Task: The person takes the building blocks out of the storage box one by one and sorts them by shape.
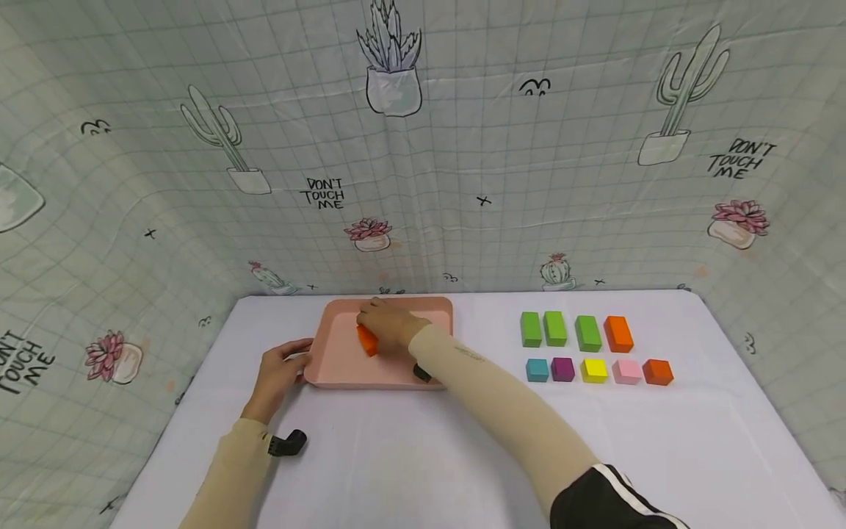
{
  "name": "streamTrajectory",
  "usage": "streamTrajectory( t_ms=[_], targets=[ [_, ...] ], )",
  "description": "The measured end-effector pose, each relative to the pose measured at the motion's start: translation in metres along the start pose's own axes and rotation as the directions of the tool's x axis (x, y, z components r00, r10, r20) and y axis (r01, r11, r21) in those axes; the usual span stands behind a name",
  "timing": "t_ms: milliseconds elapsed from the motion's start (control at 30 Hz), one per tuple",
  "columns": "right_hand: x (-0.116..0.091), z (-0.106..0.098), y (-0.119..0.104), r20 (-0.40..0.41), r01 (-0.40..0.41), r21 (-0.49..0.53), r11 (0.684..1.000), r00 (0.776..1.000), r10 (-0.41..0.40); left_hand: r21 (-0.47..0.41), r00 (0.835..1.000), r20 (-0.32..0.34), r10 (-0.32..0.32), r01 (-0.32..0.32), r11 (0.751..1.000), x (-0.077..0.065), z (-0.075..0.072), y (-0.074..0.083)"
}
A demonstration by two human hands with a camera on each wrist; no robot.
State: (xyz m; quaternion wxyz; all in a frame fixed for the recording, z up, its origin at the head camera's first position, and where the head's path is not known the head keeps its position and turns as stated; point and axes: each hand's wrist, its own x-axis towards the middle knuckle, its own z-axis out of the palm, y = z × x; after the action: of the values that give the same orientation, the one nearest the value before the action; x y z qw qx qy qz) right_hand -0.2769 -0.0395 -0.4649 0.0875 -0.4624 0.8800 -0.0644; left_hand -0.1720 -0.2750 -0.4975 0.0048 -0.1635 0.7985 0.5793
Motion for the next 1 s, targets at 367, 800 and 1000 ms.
streamTrajectory(
  t_ms=[367,800,1000],
  targets=[
    [-0.040,-0.005,0.015,-0.095,0.051,-0.217,0.975,0.993,-0.073,0.010,1.000,0.008,0.006,-0.007,1.000,-0.004,-0.001,0.004],
    [-0.095,-0.016,0.031,-0.279,0.032,-0.180,0.983,0.957,-0.082,0.008,1.000,-0.015,-0.002,0.002,1.000,-0.002,0.002,0.002],
    [-0.124,-0.019,0.044,-0.341,-0.023,-0.112,0.993,0.940,-0.017,0.004,1.000,0.011,0.003,-0.003,1.000,-0.003,0.001,0.002]
  ],
)
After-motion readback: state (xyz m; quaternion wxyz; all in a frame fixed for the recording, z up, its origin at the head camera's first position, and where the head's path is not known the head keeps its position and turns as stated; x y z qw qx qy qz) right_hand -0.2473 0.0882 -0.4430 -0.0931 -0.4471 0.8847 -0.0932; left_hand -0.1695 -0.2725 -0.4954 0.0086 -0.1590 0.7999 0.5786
